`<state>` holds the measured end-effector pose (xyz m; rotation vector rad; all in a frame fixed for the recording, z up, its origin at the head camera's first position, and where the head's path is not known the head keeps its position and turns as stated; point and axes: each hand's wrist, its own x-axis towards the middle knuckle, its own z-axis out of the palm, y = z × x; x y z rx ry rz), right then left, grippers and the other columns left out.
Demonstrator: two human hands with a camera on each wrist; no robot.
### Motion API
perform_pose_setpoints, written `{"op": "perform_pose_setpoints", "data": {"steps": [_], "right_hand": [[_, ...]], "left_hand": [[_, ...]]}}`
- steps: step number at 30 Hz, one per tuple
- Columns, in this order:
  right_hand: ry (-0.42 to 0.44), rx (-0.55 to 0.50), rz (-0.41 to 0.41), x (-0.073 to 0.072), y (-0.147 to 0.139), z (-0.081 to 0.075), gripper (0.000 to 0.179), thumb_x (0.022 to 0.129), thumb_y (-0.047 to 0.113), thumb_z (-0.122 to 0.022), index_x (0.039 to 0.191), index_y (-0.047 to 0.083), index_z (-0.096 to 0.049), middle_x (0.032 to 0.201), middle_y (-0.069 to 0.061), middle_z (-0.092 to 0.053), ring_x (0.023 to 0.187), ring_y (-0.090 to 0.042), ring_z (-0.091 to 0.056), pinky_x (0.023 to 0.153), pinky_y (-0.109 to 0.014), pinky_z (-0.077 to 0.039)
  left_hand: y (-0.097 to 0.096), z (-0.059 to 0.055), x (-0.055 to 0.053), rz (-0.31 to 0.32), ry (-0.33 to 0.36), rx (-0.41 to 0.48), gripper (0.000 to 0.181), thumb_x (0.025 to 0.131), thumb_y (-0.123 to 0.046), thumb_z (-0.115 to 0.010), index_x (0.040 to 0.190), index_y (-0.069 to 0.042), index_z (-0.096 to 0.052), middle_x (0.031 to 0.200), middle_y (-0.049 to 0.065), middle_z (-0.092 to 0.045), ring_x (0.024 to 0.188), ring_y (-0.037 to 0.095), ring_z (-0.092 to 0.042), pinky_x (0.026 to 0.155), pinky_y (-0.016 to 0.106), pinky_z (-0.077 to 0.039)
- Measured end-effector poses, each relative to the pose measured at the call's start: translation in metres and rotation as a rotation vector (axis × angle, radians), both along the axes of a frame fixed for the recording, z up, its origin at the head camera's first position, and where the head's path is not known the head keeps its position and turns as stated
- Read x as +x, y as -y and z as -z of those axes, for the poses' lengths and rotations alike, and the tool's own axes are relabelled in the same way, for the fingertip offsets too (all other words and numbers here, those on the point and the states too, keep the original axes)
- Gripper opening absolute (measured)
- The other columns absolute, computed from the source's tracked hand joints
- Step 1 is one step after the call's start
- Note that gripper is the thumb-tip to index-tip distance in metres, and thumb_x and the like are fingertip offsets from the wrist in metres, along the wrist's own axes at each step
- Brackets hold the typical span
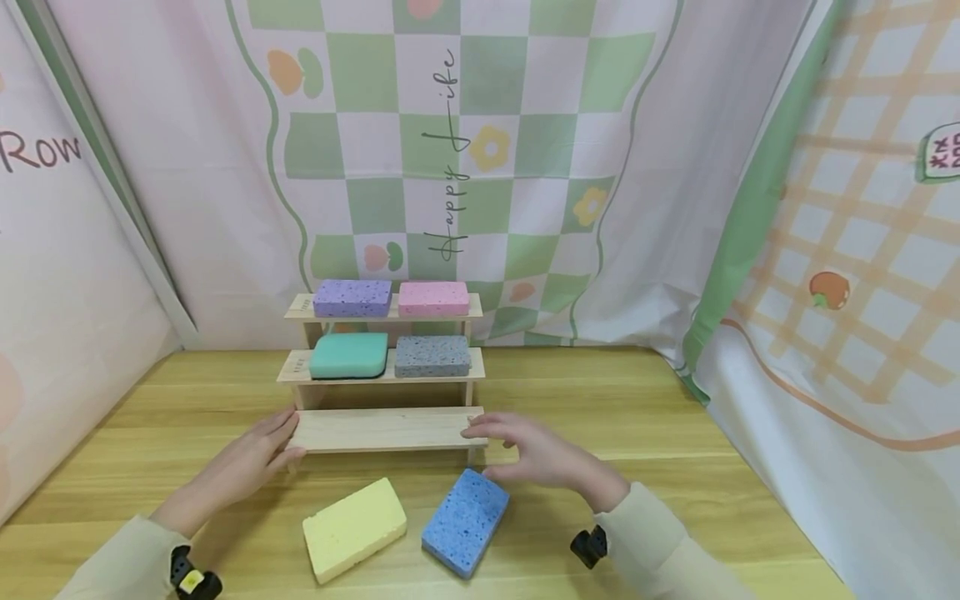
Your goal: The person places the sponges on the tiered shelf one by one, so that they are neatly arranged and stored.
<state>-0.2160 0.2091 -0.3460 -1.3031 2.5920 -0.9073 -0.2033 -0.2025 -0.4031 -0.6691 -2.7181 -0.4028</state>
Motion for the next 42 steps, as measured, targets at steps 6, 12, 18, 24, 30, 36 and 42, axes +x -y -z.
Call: {"op": "perform_pose_setpoints", "data": {"steps": [6, 12, 18, 24, 30, 36, 42], "right_hand": [[0.013, 0.014, -0.064, 0.004, -0.001, 0.009, 0.048, 0.083, 0.019, -0.068, 0.128, 0.013, -0.054, 0.133, -0.015, -0.046, 0.117, -0.033, -0.045, 0.086, -0.043, -0.048], [0.054, 0.050, -0.130, 0.008, -0.002, 0.017, 0.050, 0.082, 0.021, -0.069, 0.128, 0.008, -0.054, 0.134, -0.019, -0.044, 0.118, -0.035, -0.044, 0.088, -0.045, -0.046], [0.083, 0.116, -0.159, 0.011, 0.000, 0.023, 0.052, 0.081, 0.024, -0.070, 0.127, 0.009, -0.054, 0.137, -0.021, -0.039, 0.123, -0.038, -0.037, 0.095, -0.052, -0.038], [0.071, 0.172, -0.167, 0.012, 0.002, 0.029, 0.053, 0.079, 0.024, -0.071, 0.128, 0.014, -0.054, 0.141, -0.019, -0.033, 0.126, -0.040, -0.030, 0.097, -0.053, -0.035], [0.084, 0.210, -0.164, 0.012, 0.004, 0.033, 0.056, 0.076, 0.021, -0.072, 0.129, 0.018, -0.054, 0.144, -0.016, -0.031, 0.129, -0.044, -0.024, 0.098, -0.059, -0.029], [0.107, 0.241, -0.155, 0.010, 0.004, 0.037, 0.057, 0.075, 0.021, -0.073, 0.129, 0.020, -0.054, 0.145, -0.011, -0.030, 0.130, -0.043, -0.022, 0.099, -0.060, -0.026], [0.090, 0.279, -0.164, 0.010, 0.005, 0.037, 0.060, 0.073, 0.015, -0.073, 0.129, 0.021, -0.053, 0.144, -0.014, -0.032, 0.128, -0.038, -0.031, 0.100, -0.053, -0.032]], "left_hand": [[0.000, 0.001, -0.001, -0.005, 0.003, -0.005, 0.056, 0.090, -0.024, -0.061, 0.125, 0.017, -0.045, 0.131, 0.034, -0.038, 0.120, 0.045, -0.039, 0.098, 0.053, -0.034], [0.000, 0.000, 0.000, -0.004, 0.011, 0.001, 0.056, 0.090, -0.024, -0.061, 0.125, 0.017, -0.045, 0.131, 0.034, -0.039, 0.120, 0.045, -0.039, 0.098, 0.053, -0.034], [0.000, 0.000, 0.001, -0.005, 0.017, 0.009, 0.056, 0.090, -0.023, -0.061, 0.125, 0.017, -0.044, 0.131, 0.034, -0.038, 0.120, 0.045, -0.038, 0.098, 0.053, -0.034], [0.001, 0.000, -0.001, -0.007, 0.012, 0.000, 0.056, 0.090, -0.024, -0.061, 0.125, 0.017, -0.044, 0.131, 0.034, -0.038, 0.120, 0.045, -0.039, 0.098, 0.053, -0.034], [0.001, 0.002, -0.001, -0.003, 0.015, 0.001, 0.057, 0.090, -0.024, -0.060, 0.126, 0.016, -0.044, 0.132, 0.034, -0.038, 0.120, 0.045, -0.039, 0.098, 0.053, -0.034], [0.001, 0.003, -0.002, 0.001, 0.006, 0.002, 0.057, 0.090, -0.024, -0.061, 0.126, 0.017, -0.044, 0.132, 0.033, -0.038, 0.120, 0.044, -0.039, 0.098, 0.052, -0.035], [0.002, 0.002, -0.002, -0.003, 0.011, 0.004, 0.057, 0.090, -0.024, -0.061, 0.126, 0.016, -0.044, 0.132, 0.033, -0.038, 0.121, 0.044, -0.039, 0.098, 0.053, -0.034]]}}
